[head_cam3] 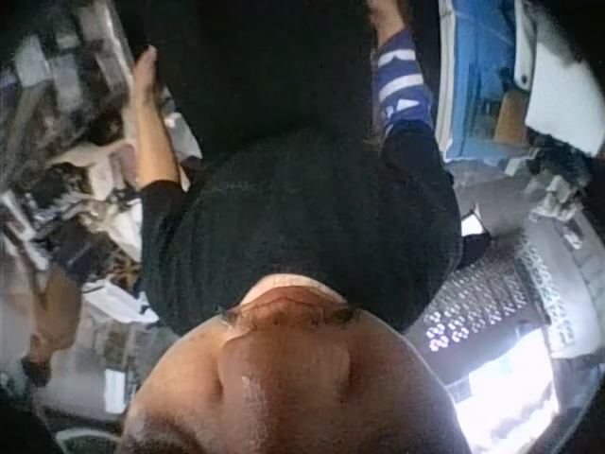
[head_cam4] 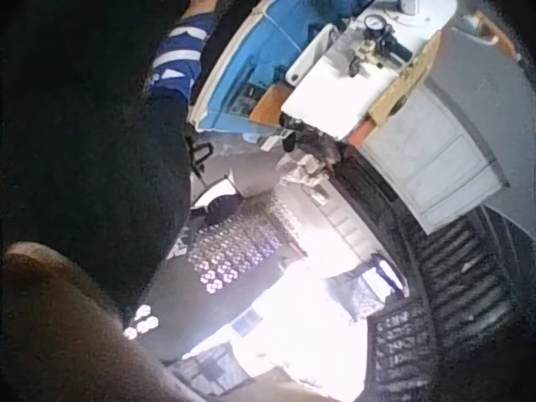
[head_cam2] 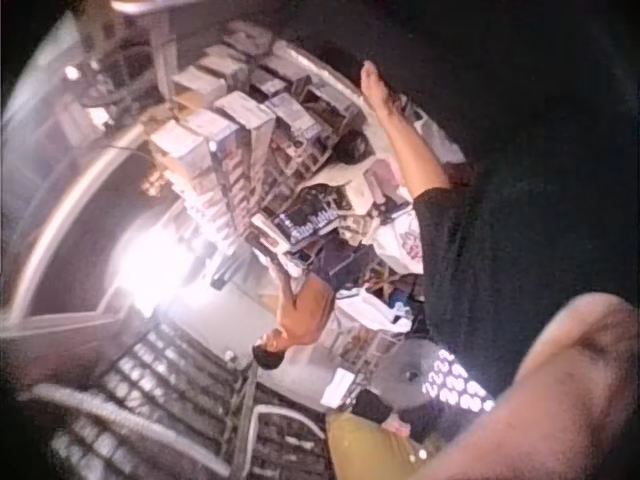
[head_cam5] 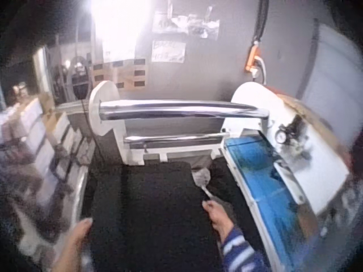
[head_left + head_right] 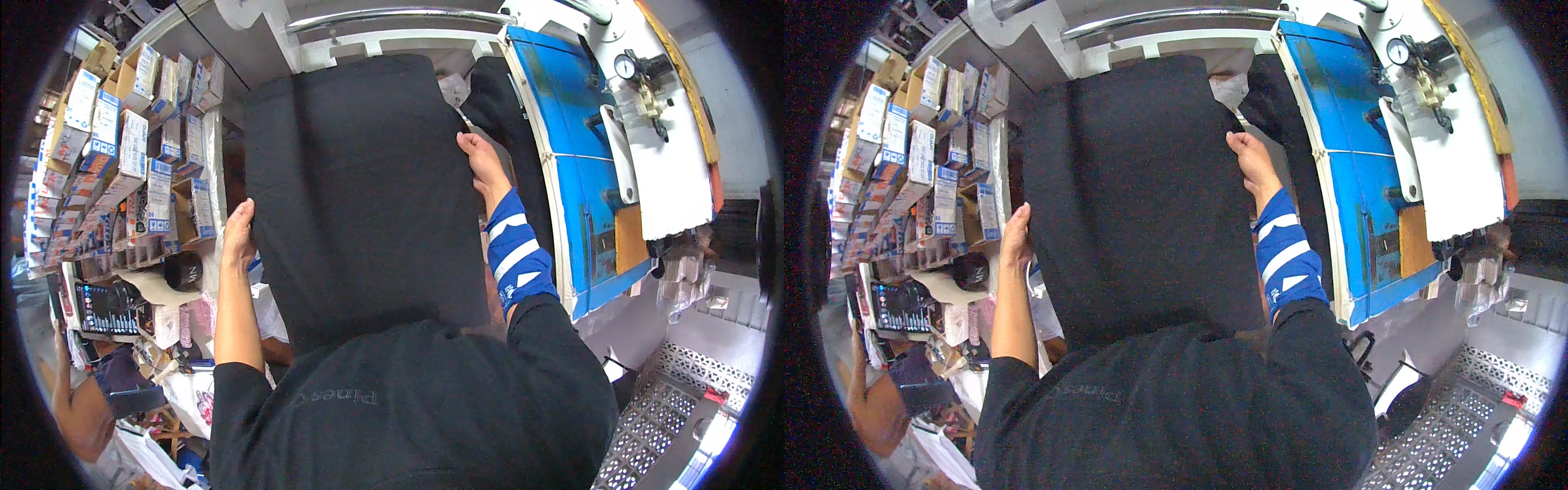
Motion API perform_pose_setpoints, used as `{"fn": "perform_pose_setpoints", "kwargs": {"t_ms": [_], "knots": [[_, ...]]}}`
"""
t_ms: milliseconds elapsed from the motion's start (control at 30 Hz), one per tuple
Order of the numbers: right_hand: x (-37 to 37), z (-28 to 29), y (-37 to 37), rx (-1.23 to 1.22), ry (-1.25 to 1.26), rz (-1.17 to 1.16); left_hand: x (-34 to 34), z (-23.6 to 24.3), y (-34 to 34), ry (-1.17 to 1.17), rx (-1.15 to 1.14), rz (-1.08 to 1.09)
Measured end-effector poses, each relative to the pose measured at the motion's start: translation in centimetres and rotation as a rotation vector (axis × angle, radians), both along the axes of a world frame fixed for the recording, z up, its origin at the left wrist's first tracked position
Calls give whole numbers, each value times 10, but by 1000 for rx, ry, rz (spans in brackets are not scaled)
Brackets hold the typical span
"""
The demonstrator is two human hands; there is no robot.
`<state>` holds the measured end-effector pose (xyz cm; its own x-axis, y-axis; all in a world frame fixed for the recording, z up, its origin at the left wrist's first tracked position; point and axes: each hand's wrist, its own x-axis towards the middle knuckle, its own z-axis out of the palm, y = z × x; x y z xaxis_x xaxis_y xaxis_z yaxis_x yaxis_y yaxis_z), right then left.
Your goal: The person places a black t-shirt on a heat press, aligns a transfer sheet with a medical technology design, and closes the press to apply the print. They then remove the finished t-shirt and repeat the process with another shirt.
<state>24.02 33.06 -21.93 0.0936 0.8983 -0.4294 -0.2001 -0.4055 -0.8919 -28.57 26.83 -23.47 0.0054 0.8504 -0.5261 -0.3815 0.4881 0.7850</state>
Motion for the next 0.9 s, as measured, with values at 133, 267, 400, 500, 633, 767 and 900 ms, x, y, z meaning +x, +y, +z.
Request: {"fn": "perform_pose_setpoints", "kwargs": {"t_ms": [133, 267, 400, 500, 633, 767, 900], "knots": [[4, 25, -58, -66, 40, 227, -42, -7, -42, 93, -37, -228], [21, 20, -153, -144, 45, 193, 13, 33, -98, 63, -73, -55], [31, -4, -228, -155, 203, 119, -16, 7, -162, 35, -64, -163], [37, -2, -263, -171, 219, 114, -30, -2, -204, 62, -152, -176], [45, -15, -283, -127, 249, 20, -33, -8, -229, -65, -99, -133], [25, -14, -289, -62, 82, -98, -24, -3, -240, -72, -52, -106], [21, -20, -296, 4, -79, -109, 15, 27, -239, 160, -130, 21]]}}
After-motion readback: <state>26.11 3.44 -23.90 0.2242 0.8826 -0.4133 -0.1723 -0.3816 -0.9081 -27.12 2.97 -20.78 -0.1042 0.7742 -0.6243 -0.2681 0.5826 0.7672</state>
